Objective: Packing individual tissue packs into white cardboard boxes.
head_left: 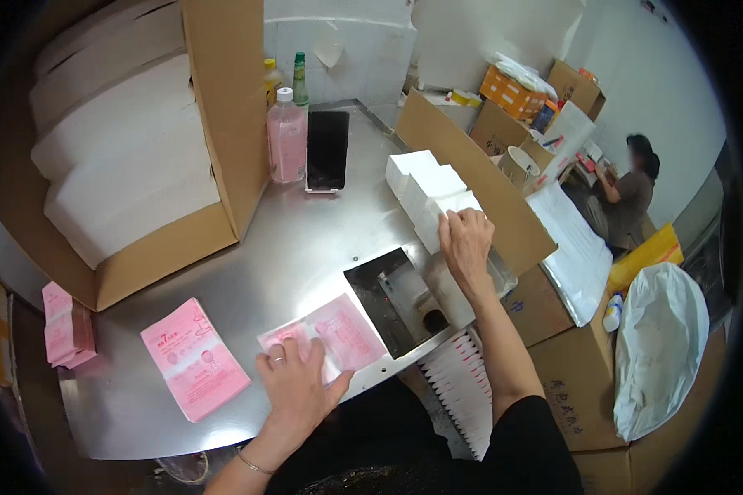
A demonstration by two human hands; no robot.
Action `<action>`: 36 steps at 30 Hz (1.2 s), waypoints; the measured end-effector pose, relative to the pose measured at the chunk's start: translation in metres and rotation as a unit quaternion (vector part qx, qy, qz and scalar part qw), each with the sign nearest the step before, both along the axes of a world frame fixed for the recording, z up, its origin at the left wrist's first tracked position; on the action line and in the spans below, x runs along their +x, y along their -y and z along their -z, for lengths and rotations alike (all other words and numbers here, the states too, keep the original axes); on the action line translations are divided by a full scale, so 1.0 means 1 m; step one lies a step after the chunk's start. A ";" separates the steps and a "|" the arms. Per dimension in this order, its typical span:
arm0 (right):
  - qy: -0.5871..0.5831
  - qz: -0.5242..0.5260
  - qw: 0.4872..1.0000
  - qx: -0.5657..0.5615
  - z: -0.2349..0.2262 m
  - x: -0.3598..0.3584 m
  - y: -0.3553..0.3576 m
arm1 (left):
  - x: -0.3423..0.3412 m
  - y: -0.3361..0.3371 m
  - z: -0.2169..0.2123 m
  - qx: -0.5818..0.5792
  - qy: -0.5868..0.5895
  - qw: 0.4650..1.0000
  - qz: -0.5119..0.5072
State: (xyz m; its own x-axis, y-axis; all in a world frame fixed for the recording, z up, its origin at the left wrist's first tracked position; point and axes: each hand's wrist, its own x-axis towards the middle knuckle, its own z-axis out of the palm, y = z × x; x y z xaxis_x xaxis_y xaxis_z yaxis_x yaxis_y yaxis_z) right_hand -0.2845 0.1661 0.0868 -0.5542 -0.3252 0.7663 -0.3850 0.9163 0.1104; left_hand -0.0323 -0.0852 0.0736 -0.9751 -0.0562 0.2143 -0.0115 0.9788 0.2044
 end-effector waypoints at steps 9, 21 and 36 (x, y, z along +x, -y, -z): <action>0.020 -0.023 0.994 -0.100 0.001 -0.003 0.002 | -0.002 0.005 0.008 -0.020 -0.015 0.998 0.056; 0.079 -0.006 0.991 -0.110 -0.007 -0.005 0.000 | -0.001 -0.001 0.014 0.038 -0.085 0.989 0.111; -0.002 -0.148 0.986 -0.074 0.007 0.039 0.028 | 0.004 0.003 0.015 0.141 -0.065 0.975 0.157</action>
State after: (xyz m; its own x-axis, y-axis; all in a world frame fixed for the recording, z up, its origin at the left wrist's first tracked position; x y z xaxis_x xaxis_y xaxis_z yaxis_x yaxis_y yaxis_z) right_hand -0.2457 0.1382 0.0803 -0.4495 -0.3562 0.8192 -0.6377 0.7701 -0.0151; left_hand -0.0281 -0.0881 0.0589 -0.9190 0.1671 0.3572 0.3248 0.8344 0.4453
